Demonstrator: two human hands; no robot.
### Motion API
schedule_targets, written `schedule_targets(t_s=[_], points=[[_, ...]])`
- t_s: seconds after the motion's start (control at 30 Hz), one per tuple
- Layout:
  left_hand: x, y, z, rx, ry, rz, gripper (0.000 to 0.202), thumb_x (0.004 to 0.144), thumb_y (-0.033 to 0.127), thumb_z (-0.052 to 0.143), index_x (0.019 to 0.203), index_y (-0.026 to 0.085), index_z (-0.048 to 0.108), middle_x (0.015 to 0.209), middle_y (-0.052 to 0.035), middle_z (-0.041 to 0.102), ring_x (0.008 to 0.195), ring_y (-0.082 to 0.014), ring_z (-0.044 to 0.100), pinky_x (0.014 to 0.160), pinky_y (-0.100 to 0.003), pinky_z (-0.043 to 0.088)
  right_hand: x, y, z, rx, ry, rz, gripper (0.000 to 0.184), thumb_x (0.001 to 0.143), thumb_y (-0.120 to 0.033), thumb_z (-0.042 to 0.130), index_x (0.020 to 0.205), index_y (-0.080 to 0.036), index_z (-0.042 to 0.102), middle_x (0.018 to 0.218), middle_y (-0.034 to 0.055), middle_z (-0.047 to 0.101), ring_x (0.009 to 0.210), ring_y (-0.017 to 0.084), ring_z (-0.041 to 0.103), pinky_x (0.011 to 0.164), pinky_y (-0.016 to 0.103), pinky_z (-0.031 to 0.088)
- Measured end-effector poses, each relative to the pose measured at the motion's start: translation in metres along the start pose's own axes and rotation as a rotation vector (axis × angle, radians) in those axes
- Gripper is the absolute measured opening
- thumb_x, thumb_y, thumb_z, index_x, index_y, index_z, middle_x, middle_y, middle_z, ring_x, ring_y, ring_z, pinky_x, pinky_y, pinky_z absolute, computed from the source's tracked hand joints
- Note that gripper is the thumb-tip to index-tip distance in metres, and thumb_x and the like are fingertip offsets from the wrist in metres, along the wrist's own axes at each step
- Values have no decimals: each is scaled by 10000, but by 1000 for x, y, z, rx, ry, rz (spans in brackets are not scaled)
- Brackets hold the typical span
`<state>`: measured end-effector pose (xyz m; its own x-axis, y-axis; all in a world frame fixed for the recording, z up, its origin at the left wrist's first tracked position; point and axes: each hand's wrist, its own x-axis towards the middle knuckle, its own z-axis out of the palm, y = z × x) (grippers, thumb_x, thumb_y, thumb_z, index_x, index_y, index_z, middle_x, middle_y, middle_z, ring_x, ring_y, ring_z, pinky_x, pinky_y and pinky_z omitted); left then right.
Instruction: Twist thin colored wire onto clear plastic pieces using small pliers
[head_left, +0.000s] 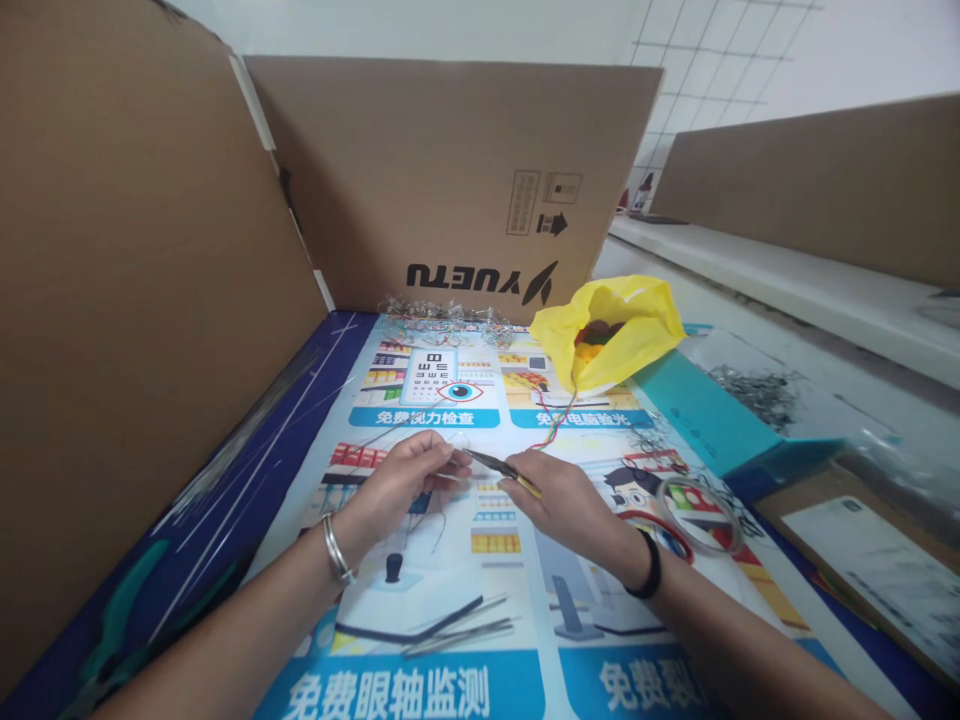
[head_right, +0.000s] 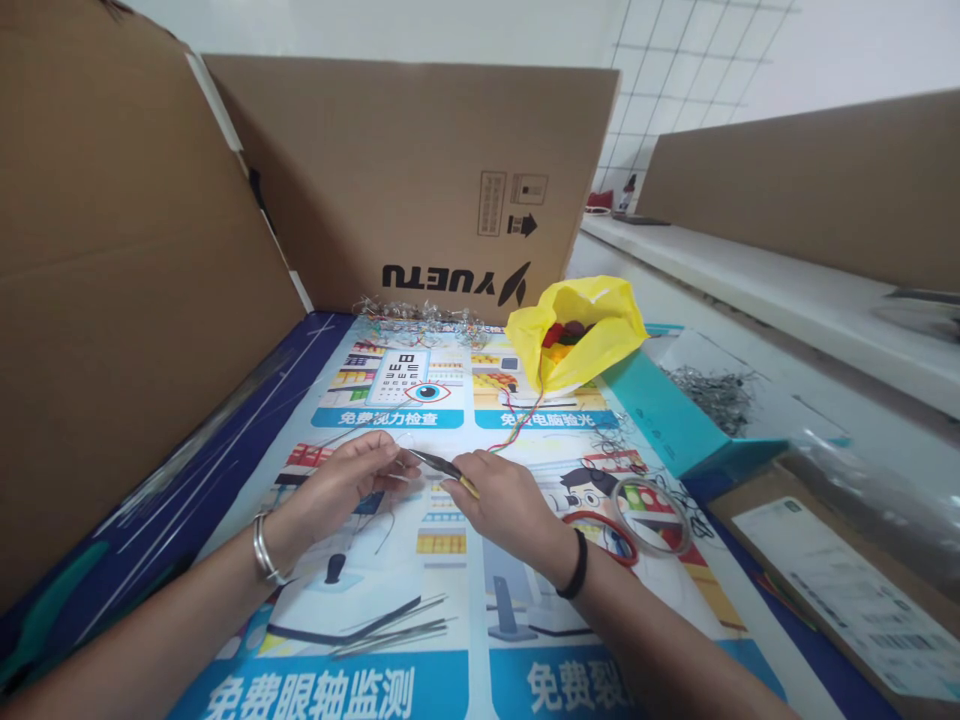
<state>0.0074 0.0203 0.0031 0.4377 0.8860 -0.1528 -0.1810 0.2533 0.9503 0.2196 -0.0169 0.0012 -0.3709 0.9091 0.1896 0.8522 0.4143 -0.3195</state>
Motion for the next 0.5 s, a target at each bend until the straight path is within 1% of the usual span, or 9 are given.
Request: schedule_targets(t_s=[0.1,0.23,0.37,0.5], points=[[-2,1,2,-46,-43,-49,243,768,380,627,760,169,507,942,-104,684,829,-217,656,752,-357,483,-1,1,0,18,8,-2,217,907,-333,410,906,-183,567,839,56,615,774,169,567,669,256,411],[-4,4,5,-133,-126,-116,270,763,397,632,756,174,480,891,-112,692,800,-241,667,788,-428,480,-1,2,1,35,11,-15,227,911,-337,395,928,-184,562,858,63,620,798,170,568,693,258,416],[-5,3,4,-183,-203,-99,235,817,388,569,766,175,483,858,-102,679,834,-232,651,833,-446,462,-1,3,1,37,14,-5,236,915,-347,387,926,-188,560,857,63,619,808,172,567,701,257,417],[-4,1,2,-208,-220,-69,187,852,356,523,793,183,481,873,-74,651,857,-219,625,802,-440,471,-1,4,2,36,16,-10,220,909,-335,404,945,-185,562,863,60,619,813,175,569,698,256,413]])
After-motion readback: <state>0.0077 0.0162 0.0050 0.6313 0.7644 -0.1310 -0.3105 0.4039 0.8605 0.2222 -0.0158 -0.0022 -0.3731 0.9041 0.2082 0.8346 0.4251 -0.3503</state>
